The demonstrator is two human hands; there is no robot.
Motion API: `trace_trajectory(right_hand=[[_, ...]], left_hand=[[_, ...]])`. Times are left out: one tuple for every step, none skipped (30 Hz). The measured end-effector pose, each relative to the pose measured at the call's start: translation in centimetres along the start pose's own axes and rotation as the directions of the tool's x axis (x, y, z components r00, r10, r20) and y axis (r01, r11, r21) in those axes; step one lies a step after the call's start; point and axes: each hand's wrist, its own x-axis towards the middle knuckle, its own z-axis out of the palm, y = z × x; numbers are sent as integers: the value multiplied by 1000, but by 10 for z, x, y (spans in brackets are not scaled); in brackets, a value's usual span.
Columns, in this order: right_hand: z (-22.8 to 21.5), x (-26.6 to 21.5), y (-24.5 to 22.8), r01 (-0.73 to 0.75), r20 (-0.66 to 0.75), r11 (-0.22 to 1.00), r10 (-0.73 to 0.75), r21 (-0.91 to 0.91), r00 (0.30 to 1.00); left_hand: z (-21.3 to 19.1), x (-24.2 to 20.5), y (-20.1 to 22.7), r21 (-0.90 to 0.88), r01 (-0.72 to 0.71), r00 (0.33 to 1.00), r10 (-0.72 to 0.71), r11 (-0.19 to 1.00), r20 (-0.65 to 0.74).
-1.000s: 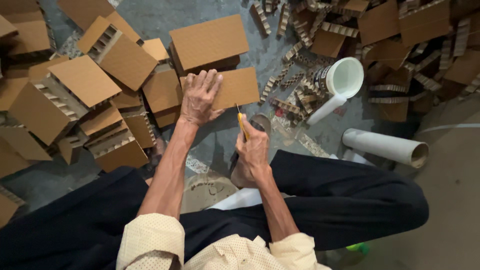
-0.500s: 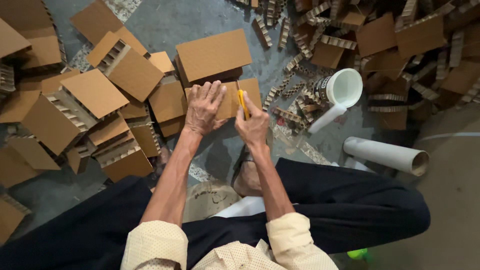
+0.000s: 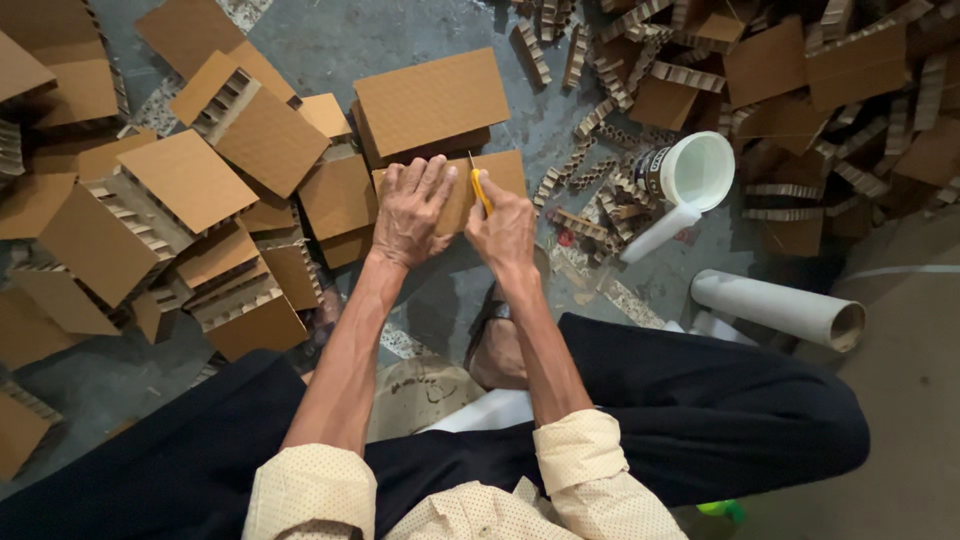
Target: The person sits cross-legged on the floor and uses a yellow utility knife to cut rectangular pieces of corrugated cardboard. They repeatedly score the cardboard and snap it into smaller sections, placing the cut pieces into a pile on the floor.
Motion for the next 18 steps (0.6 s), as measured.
trace_trajectory(right_hand=[[0,3,-1,-19,28,999,20,-35,999],[-1,2,0,2,19,1000,-2,-28,1000],[-2,0,3,23,10,1000,-23,-21,1000],[-3,1,6,48,-7,999,-48,-16,999],[-3,0,9,59,-8,998,-59,-21,998],[-4,-10,12,67,3,997,-67,-27,998],[-5,-21,15,75,14,997,-75,-32,997],[-7,-30,16,57,7,998,-57,-28,998],[-10,-44,17,40,1,999,-40,-24,999],[-13,-55,19,20,-3,1000,-20,-22,1000],[-14,-63,20,-39,4,999,39,-36,999],[-11,-71,19,-97,12,994,98,-48,995],[-7,-78,19,-155,20,986,157,-60,987],[-1,-82,20,-158,-5,987,158,-35,987],[6,-86,22,-160,-31,987,159,-9,987],[12,-93,26,-166,-53,986,167,14,985],[18,-102,30,-104,-98,993,109,58,989],[25,-106,35,-30,-153,995,45,97,987]], left_hand=[[1,1,-1,11,4,1000,-4,1000,-11],[2,0,0,17,6,1000,-6,1000,-19],[3,-1,1,24,9,1000,-8,1000,-26],[5,2,0,25,-3,999,4,1000,-51],[6,4,-2,26,-14,997,16,1000,-76],[6,0,0,24,-18,995,20,1000,-93],[5,-3,3,3,-9,998,9,1000,-65],[4,-1,2,-12,-3,999,3,1000,-44],[3,0,1,-27,3,1000,-3,1000,-23],[2,1,2,-15,2,1000,-3,1000,-20],[1,1,3,-4,2,1000,-2,1000,-18],[0,0,3,10,3,1000,-3,1000,-14],[0,-1,3,-3,2,1000,-2,1000,-15],[0,0,3,-14,-2,1000,1,1000,-18],[0,2,2,-24,-5,1000,5,1000,-21],[-1,0,3,-8,-1,1000,1,1000,-8],[-1,-2,4,8,2,1000,-2,1000,6],[0,1,3,28,3,1000,-4,1000,10]])
